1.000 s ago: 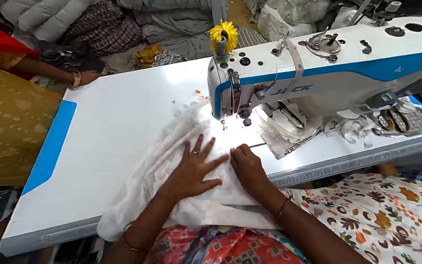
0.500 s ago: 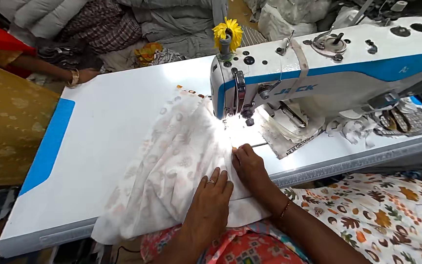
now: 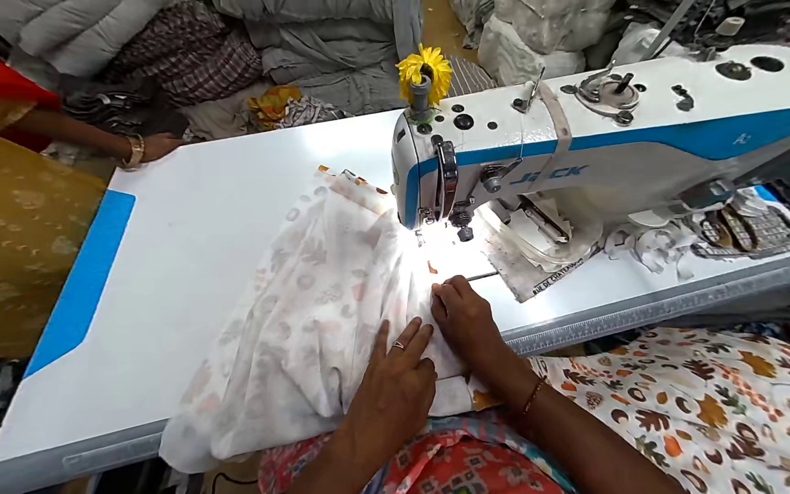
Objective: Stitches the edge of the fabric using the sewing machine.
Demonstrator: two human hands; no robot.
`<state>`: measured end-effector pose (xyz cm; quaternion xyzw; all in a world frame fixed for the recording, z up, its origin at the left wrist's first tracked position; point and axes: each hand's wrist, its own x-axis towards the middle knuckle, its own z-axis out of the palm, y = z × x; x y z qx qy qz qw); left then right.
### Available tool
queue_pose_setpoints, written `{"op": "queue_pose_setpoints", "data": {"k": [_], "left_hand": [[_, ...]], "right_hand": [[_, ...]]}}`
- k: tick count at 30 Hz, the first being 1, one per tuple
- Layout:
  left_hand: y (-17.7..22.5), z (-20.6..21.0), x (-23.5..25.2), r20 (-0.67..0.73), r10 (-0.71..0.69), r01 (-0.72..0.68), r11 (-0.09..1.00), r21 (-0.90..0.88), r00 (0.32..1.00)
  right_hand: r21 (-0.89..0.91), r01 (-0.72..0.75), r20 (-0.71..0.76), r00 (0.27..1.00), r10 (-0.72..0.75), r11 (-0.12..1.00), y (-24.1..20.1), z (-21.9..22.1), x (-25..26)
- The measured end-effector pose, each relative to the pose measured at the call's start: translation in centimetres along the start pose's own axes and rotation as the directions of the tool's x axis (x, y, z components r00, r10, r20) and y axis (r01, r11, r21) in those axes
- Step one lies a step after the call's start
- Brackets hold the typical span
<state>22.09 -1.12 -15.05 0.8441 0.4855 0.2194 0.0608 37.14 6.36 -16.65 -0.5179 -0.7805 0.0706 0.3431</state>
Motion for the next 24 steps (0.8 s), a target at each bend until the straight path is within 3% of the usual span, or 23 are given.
{"op": "queue_pose_setpoints", "data": {"k": [2,4,7,9,10,12,14,16,18,21,22,24], "left_hand": [[0.4,0.4,-0.9,-0.035,-0.182,0.181,0.983,-0.027,0.983],[-1.3,0.3,-1.8,-0.065,-0.229,0.229,0.973,-0.005,0.971],[-10.0,-2.6,-1.9,0.06,-0.135,0.133,0.99,0.044,0.989],[-14.6,-6.9,-0.5,0.157,-0.252,0.217,0.954,0.207,0.955],[-14.9,-9.1,0.9,0.136,-0.356,0.31,0.911,0.274,0.925],[-12.0,-11.3,4.3,-0.016,-0.439,0.423,0.856,0.299,0.899],[-7.3,-9.8,6.5,-0.039,-0.35,0.351,0.92,0.173,0.936],[-3.2,-6.6,7.0,0.283,-0.308,0.342,0.936,-0.081,0.908],[-0.4,-4.3,7.0,0.535,-0.31,0.433,0.894,-0.117,0.786],[1.1,-3.7,6.3,0.52,-0.435,0.518,0.856,-0.015,0.735],[1.2,-3.6,6.1,0.487,-0.463,0.51,0.859,0.042,0.741],[0.9,-2.9,5.4,0.376,-0.438,0.426,0.897,0.12,0.817]], "right_hand": [[0.011,0.019,-0.016,1.0,-0.019,1.0,0.2,0.1,-0.2],[0.019,0.014,-0.009,1.0,-0.013,1.0,0.1,0.1,-0.1],[0.038,0.009,0.009,1.0,-0.009,0.999,0.1,-0.1,0.3],[0.048,-0.003,0.016,1.0,0.003,0.999,0.1,-0.1,0.4],[0.049,-0.013,0.017,1.0,0.013,0.999,0.0,0.0,0.6],[0.041,-0.036,0.017,0.999,0.036,0.998,-0.2,0.1,0.6],[0.031,-0.055,0.024,0.998,0.054,0.998,-0.3,0.1,0.6],[0.022,-0.072,0.033,0.997,0.071,0.997,-0.4,0.0,0.5],[0.027,-0.079,0.049,0.996,0.077,0.997,-0.5,-0.2,0.8],[0.023,-0.083,0.051,0.995,0.082,0.996,-0.5,-0.2,1.0],[0.029,-0.09,0.059,0.994,0.088,0.996,-0.5,-0.2,1.1],[0.031,-0.099,0.06,0.994,0.097,0.995,-0.6,-0.2,1.6]]}}
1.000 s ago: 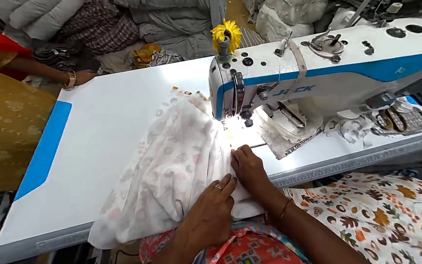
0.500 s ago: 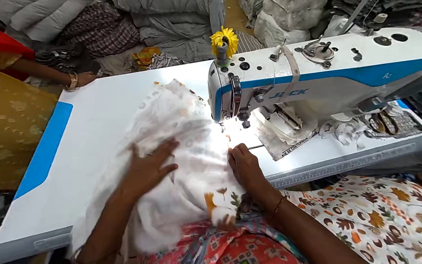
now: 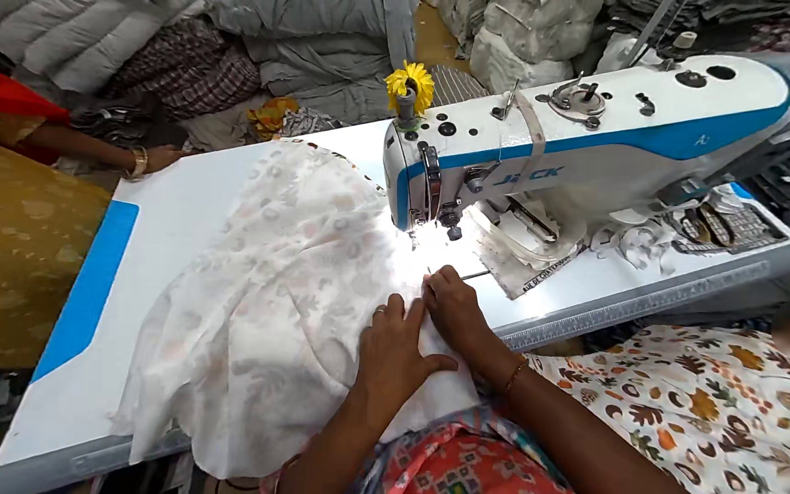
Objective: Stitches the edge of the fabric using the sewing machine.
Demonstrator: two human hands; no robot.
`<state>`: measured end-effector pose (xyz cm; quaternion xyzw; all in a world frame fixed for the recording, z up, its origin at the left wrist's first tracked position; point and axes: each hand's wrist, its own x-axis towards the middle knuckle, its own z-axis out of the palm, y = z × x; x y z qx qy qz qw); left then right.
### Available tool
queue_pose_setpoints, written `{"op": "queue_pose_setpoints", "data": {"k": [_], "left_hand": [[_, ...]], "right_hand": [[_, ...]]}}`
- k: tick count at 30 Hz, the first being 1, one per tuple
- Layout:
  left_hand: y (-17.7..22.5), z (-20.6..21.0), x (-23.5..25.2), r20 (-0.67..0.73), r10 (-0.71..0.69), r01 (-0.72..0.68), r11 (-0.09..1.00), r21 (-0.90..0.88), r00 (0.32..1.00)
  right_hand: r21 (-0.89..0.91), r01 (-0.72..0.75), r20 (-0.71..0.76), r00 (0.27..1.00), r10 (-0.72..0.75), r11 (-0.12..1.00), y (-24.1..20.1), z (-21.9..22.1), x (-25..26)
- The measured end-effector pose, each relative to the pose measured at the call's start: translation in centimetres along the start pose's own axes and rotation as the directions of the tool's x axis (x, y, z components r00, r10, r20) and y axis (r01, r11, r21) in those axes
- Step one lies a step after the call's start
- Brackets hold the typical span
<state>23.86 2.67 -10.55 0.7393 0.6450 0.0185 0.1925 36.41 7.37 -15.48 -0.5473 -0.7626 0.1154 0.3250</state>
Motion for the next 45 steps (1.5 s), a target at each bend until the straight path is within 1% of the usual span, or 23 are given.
{"op": "queue_pose_setpoints", "data": {"k": [1,3,5,6,7,9,10,11,13,15,17,21,23,25,28,31,35,36,38,39,41,43,45], "left_hand": [[-0.4,0.5,-0.3,-0.066,0.06,-0.057,0.998,0.033,0.996],[-1.3,1.5,-1.0,-0.196,0.222,-0.213,0.975,0.064,0.955],[-1.4,1.9,-1.5,-0.269,0.336,-0.354,0.935,-0.017,0.903],[-1.2,1.9,-1.4,-0.319,0.327,-0.37,0.925,-0.085,0.89],[-0.9,1.8,-0.9,-0.366,0.263,-0.349,0.917,-0.193,0.893],[-0.6,1.6,1.0,-0.361,0.06,-0.211,0.893,-0.397,0.931],[-0.7,2.2,2.2,-0.37,-0.004,-0.162,0.894,-0.418,0.929],[-0.8,3.2,3.0,-0.419,-0.018,-0.15,0.919,-0.364,0.908],[-0.5,5.0,2.7,-0.493,0.05,-0.123,0.985,-0.117,0.868],[0.0,6.0,1.5,-0.48,0.096,-0.107,0.994,0.005,0.872],[-0.4,6.3,1.6,-0.477,0.131,-0.129,0.991,0.036,0.869],[-2.2,6.2,2.7,-0.48,0.263,-0.275,0.96,0.046,0.837],[-1.7,6.2,1.7,-0.44,0.247,-0.242,0.968,0.068,0.864],[-1.9,6.2,1.5,-0.434,0.247,-0.24,0.968,0.072,0.866],[-4.3,5.1,3.2,-0.407,0.32,-0.361,0.932,-0.025,0.855],[-6.2,4.2,5.5,-0.456,0.391,-0.489,0.865,-0.115,0.799],[-7.0,2.5,8.4,-0.461,0.365,-0.474,0.869,-0.145,0.809],[-7.1,2.4,8.9,-0.49,0.389,-0.502,0.857,-0.119,0.78],[-7.3,2.6,9.3,-0.546,0.504,-0.605,0.796,-0.008,0.67],[-7.4,2.6,9.3,-0.548,0.566,-0.652,0.757,0.048,0.616],[-7.4,2.9,8.8,-0.526,0.658,-0.719,0.684,0.119,0.539],[-6.9,3.5,8.4,-0.542,0.684,-0.752,0.645,0.138,0.488],[-5.8,3.9,7.9,-0.581,0.636,-0.708,0.692,0.138,0.508]], "right_hand": [[0.009,-0.022,0.017,1.0,0.021,1.0,-0.2,-0.2,0.3],[0.036,-0.123,0.137,0.984,0.117,0.992,-0.7,-1.6,1.3],[0.034,-0.205,0.222,0.956,0.193,0.978,-1.3,-2.7,2.3],[0.016,-0.22,0.234,0.949,0.211,0.975,-1.5,-2.7,2.4],[0.004,-0.216,0.215,0.954,0.21,0.976,-1.7,-2.4,2.2],[-0.01,-0.135,0.086,0.987,0.135,0.991,-1.0,-0.7,1.4],[-0.018,-0.093,0.028,0.995,0.093,0.996,-0.6,-0.1,1.0],[-0.028,-0.066,0.004,0.998,0.066,0.997,-0.3,0.2,0.7],[-0.027,-0.012,-0.016,1.0,0.011,1.0,-0.2,0.1,-0.3],[-0.025,0.037,-0.054,0.998,-0.038,0.999,0.0,0.2,-1.1],[-0.025,0.062,-0.092,0.994,-0.065,0.998,0.2,0.3,-1.6],[-0.014,0.05,-0.078,0.996,-0.051,0.999,0.1,0.3,-1.6],[-0.009,0.051,-0.08,0.996,-0.051,0.999,0.1,0.3,-1.7],[-0.003,0.05,-0.087,0.995,-0.05,0.999,0.2,0.3,-1.8],[0.016,0.008,-0.043,0.999,-0.008,1.0,0.0,0.0,-1.4],[0.017,-0.054,0.094,0.994,0.052,0.998,-0.4,-1.1,-0.6],[0.021,-0.029,0.121,0.992,0.026,0.999,0.4,-1.3,0.6],[-0.001,-0.016,0.133,0.991,0.016,1.0,0.6,-1.5,1.0],[-0.059,0.007,0.254,0.967,0.008,0.998,0.9,-2.8,2.1],[-0.062,0.049,0.316,0.948,-0.027,0.997,1.3,-3.5,2.8],[0.035,0.169,0.454,0.876,-0.166,0.985,3.0,-4.8,4.3],[0.159,0.329,0.446,0.817,-0.365,0.931,5.2,-5.1,5.0],[0.203,0.428,0.341,0.812,-0.473,0.881,6.5,-4.3,5.1]]}}
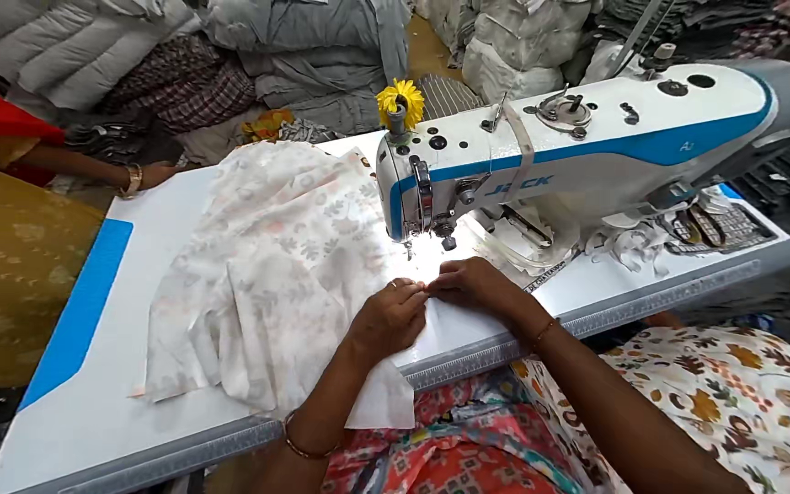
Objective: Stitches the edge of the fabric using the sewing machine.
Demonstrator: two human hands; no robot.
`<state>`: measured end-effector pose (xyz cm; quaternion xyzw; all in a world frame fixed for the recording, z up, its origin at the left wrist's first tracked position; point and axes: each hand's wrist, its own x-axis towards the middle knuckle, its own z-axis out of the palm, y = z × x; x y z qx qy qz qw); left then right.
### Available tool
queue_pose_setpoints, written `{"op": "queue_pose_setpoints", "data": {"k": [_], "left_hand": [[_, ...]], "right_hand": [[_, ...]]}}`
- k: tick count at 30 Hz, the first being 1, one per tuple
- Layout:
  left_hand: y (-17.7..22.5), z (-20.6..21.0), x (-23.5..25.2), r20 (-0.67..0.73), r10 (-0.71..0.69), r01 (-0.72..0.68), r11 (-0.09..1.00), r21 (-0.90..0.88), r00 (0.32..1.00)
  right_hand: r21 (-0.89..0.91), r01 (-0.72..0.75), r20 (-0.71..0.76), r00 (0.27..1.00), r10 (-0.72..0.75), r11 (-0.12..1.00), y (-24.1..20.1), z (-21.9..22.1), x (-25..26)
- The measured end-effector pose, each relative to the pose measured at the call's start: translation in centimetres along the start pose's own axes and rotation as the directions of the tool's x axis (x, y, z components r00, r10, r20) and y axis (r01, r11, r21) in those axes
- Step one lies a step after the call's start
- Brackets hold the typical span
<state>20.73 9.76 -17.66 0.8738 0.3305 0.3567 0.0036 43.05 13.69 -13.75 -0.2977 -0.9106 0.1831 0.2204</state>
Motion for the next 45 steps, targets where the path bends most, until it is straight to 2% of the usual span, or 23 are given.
{"op": "queue_pose_setpoints", "data": {"k": [2,4,6,8,10,12,14,15,17,19,21,22,24,26,29,34,36,37,39,41,43,45], "left_hand": [[1.1,0.3,0.5,-0.052,-0.156,0.158,0.987,0.032,0.986],[1.4,0.0,1.3,-0.068,-0.371,0.367,0.928,-0.068,0.926],[1.2,-0.5,1.9,-0.036,-0.507,0.495,0.853,-0.165,0.861],[1.2,-0.1,1.8,-0.033,-0.495,0.488,0.864,-0.122,0.868],[1.3,0.7,1.2,-0.066,-0.393,0.395,0.918,0.03,0.917],[1.4,1.0,1.2,-0.069,-0.381,0.387,0.914,0.125,0.922],[1.0,-0.1,2.3,0.032,-0.51,0.507,0.859,0.07,0.859],[0.8,-1.1,3.4,0.129,-0.587,0.587,0.809,0.04,0.799],[0.4,-3.1,5.6,0.316,-0.683,0.711,0.702,0.037,0.659],[0.5,-3.6,6.7,0.36,-0.713,0.745,0.664,0.069,0.602],[1.0,-3.0,6.4,0.299,-0.69,0.686,0.714,0.137,0.659],[1.3,-2.4,5.8,0.252,-0.648,0.62,0.762,0.19,0.719],[1.9,-1.3,4.3,0.175,-0.529,0.472,0.835,0.283,0.83],[1.7,-0.7,3.3,0.14,-0.453,0.395,0.863,0.314,0.88],[0.6,-0.7,3.0,0.149,-0.415,0.354,0.88,0.317,0.898],[-0.2,-0.9,3.6,0.161,-0.455,0.383,0.859,0.34,0.876],[0.1,-0.8,4.0,0.153,-0.525,0.47,0.834,0.289,0.837],[0.7,-0.8,4.5,0.175,-0.585,0.538,0.804,0.254,0.792],[2.8,-0.9,6.1,0.275,-0.73,0.699,0.681,0.218,0.625],[4.7,-0.6,7.4,0.326,-0.795,0.782,0.588,0.205,0.512],[5.5,-0.3,8.1,0.333,-0.817,0.811,0.55,0.199,0.471],[5.8,-0.2,8.4,0.33,-0.818,0.818,0.546,0.184,0.471]], "right_hand": [[-0.006,-0.06,-0.066,0.996,0.06,0.998,-0.3,0.6,0.3],[0.02,-0.139,-0.102,0.985,0.14,0.99,-0.7,1.0,0.6],[0.063,-0.132,-0.104,0.985,0.138,0.989,-0.3,1.0,0.5],[0.042,-0.052,-0.119,0.991,0.056,0.998,0.3,1.2,0.2],[-0.029,-0.028,-0.142,0.99,0.024,0.999,0.2,1.5,0.3],[0.007,-0.175,-0.107,0.979,0.175,0.984,-0.9,1.0,1.0],[0.146,-0.33,-0.033,0.94,0.338,0.932,-1.7,-0.2,1.6],[0.206,-0.367,-0.03,0.924,0.38,0.907,-1.7,-0.4,1.7],[0.237,-0.39,-0.075,0.906,0.418,0.89,-1.5,0.0,1.7],[0.179,-0.36,-0.145,0.911,0.387,0.916,-1.3,0.9,1.5],[0.081,-0.282,-0.221,0.93,0.294,0.956,-0.9,2.1,1.4],[0.022,-0.253,-0.244,0.937,0.25,0.967,-0.8,2.5,1.5],[-0.063,-0.241,-0.25,0.943,0.219,0.968,-0.9,3.0,1.5],[-0.123,-0.258,-0.262,0.94,0.219,0.958,-0.9,3.2,1.7],[-0.201,-0.287,-0.264,0.937,0.231,0.937,-0.7,3.7,1.9],[-0.249,-0.297,-0.214,0.945,0.246,0.922,-0.7,3.8,2.0],[-0.268,-0.311,-0.165,0.947,0.275,0.912,-0.8,3.8,2.2],[-0.275,-0.311,-0.151,0.949,0.278,0.91,-0.8,3.8,2.2],[-0.261,-0.3,-0.144,0.952,0.271,0.917,-0.6,3.7,2.3],[-0.221,-0.298,-0.16,0.95,0.267,0.929,-0.6,3.5,2.3],[-0.196,-0.313,-0.169,0.944,0.282,0.929,-0.8,3.3,2.3],[-0.181,-0.336,-0.153,0.938,0.311,0.924,-1.1,3.0,2.3]]}}
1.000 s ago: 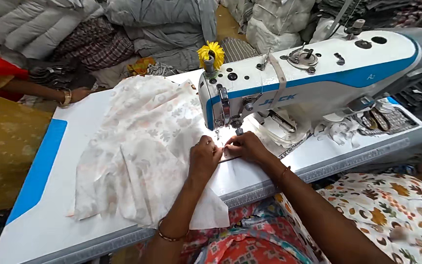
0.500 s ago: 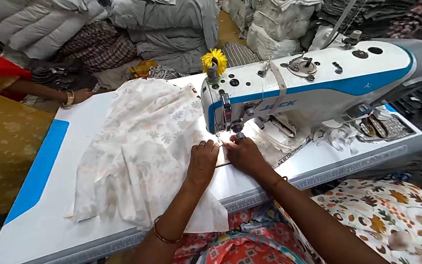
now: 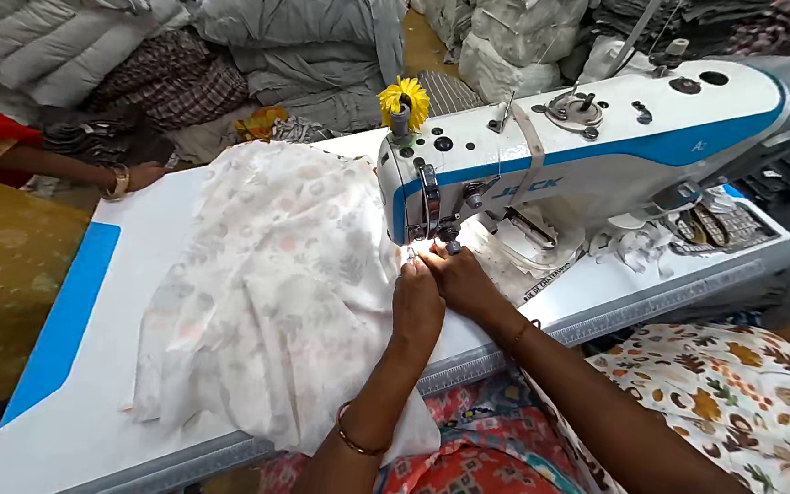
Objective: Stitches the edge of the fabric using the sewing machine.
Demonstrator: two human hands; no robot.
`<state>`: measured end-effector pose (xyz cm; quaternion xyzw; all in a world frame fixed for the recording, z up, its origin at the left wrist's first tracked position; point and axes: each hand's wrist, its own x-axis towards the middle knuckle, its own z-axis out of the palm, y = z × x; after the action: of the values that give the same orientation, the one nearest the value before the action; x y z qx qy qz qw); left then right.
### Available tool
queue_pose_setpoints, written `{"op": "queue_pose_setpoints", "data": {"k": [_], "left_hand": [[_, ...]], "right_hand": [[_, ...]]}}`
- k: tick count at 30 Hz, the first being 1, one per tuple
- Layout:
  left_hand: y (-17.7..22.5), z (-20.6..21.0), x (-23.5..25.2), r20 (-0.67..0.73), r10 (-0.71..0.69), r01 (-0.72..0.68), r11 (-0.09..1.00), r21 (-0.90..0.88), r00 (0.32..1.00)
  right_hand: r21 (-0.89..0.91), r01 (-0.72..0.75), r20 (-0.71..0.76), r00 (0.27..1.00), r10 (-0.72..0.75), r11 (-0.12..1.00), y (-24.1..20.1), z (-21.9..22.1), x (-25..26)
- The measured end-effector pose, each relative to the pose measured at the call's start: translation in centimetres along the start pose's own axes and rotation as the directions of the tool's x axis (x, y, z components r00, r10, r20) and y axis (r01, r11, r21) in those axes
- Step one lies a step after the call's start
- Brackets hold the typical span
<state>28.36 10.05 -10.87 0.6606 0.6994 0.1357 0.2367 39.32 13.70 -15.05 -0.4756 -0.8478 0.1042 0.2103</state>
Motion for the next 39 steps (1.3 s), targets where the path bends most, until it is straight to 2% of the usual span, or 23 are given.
{"op": "queue_pose_setpoints", "data": {"k": [8,10,11,12,13,14,15,16,17,18,20,21,22,23,26,28,29,30,32,34,36,38,39], "left_hand": [[-0.4,0.3,0.3,-0.027,0.049,-0.05,0.998,-0.026,0.998],[-1.7,-2.3,0.4,0.129,0.102,-0.077,0.98,-0.186,0.986],[-3.0,-4.2,0.5,0.187,0.157,-0.096,0.95,-0.297,0.97],[-4.6,-6.1,0.7,0.181,0.204,-0.126,0.92,-0.37,0.962],[-6.3,-7.7,0.8,0.098,0.213,-0.162,0.912,-0.377,0.972],[-7.9,-8.6,1.2,0.013,0.182,-0.17,0.939,-0.3,0.983],[-9.4,-8.7,1.8,-0.024,0.128,-0.13,0.977,-0.171,0.991],[-10.5,-8.1,2.2,0.0,0.056,-0.056,0.998,-0.024,0.998],[-10.9,-7.3,2.2,0.027,-0.025,0.022,0.994,0.111,0.999],[-10.4,-6.4,1.7,0.021,-0.092,0.086,0.977,0.194,0.996],[-8.4,-5.6,0.2,0.022,-0.195,0.177,0.926,0.334,0.98],[-7.7,-5.6,-0.5,0.044,-0.254,0.22,0.903,0.37,0.966],[-7.3,-5.9,-1.2,0.065,-0.314,0.269,0.889,0.371,0.947],[-7.4,-6.4,-1.8,0.076,-0.359,0.309,0.879,0.363,0.93],[-8.6,-7.3,-3.7,0.062,-0.413,0.355,0.841,0.408,0.908],[-8.9,-8.0,-4.7,0.088,-0.426,0.344,0.82,0.458,0.9],[-8.9,-8.3,-5.0,0.093,-0.409,0.326,0.827,0.459,0.908],[-8.7,-8.6,-5.2,0.074,-0.373,0.309,0.849,0.428,0.925],[-8.4,-8.6,-4.5,-0.011,-0.286,0.274,0.904,0.328,0.958],[-8.9,-7.8,-2.9,-0.05,-0.243,0.246,0.921,0.301,0.969],[-9.8,-6.9,-1.8,-0.012,-0.257,0.246,0.907,0.342,0.966],[-10.9,-7.3,-1.6,-0.012,-0.281,0.265,0.889,0.373,0.96],[-11.4,-7.7,-1.8,-0.007,-0.299,0.279,0.881,0.382,0.954]], "right_hand": [[-0.011,0.023,-0.062,0.998,-0.024,1.0,1.1,1.2,0.3],[0.083,-0.041,-0.11,0.993,0.051,0.996,0.5,0.6,-0.2],[0.2,-0.127,-0.14,0.978,0.157,0.972,-0.2,0.0,-0.8],[0.362,-0.233,-0.142,0.943,0.301,0.902,-1.3,-0.6,-1.6],[0.561,-0.342,-0.063,0.89,0.451,0.754,-2.6,-1.2,-2.4],[0.734,-0.421,0.082,0.834,0.546,0.532,-4.2,-1.5,-3.2],[0.849,-0.463,0.267,0.791,0.55,0.255,-5.8,-1.4,-4.1],[0.862,-0.507,0.45,0.761,0.468,-0.004,-7.7,-1.3,-5.1],[0.797,-0.58,0.602,0.734,0.316,-0.171,-9.5,-1.1,-6.2],[0.71,-0.664,0.7,0.701,0.136,-0.234,-10.9,-0.7,-7.4],[0.579,-0.79,0.786,0.606,-0.119,-0.2,-12.5,-0.1,-9.2],[0.567,-0.809,0.798,0.586,-0.141,-0.154,-12.6,-0.4,-9.5],[0.604,-0.79,0.783,0.613,-0.107,-0.109,-12.2,-1.4,-9.6],[0.668,-0.741,0.739,0.671,-0.058,-0.068,-11.3,-2.9,-9.5],[0.889,-0.436,0.434,0.9,0.041,0.14,-6.5,-6.4,-11.4],[0.874,-0.322,0.306,0.946,0.103,0.363,-3.9,-6.9,-13.8],[0.816,-0.334,0.257,0.941,0.222,0.471,-3.4,-6.5,-14.6],[0.758,-0.39,0.207,0.904,0.374,0.522,-3.5,-5.8,-14.7],[0.737,-0.481,0.156,0.804,0.574,0.475,-4.8,-3.8,-12.4],[0.796,-0.529,0.282,0.754,0.593,0.294,-7.8,-1.5,-8.9],[0.756,-0.635,0.503,0.718,0.481,0.157,-11.8,0.4,-7.1],[0.625,-0.759,0.716,0.65,0.253,0.18,-13.9,0.6,-7.3],[0.597,-0.765,0.745,0.64,0.187,0.24,-14.0,0.5,-8.1]]}}
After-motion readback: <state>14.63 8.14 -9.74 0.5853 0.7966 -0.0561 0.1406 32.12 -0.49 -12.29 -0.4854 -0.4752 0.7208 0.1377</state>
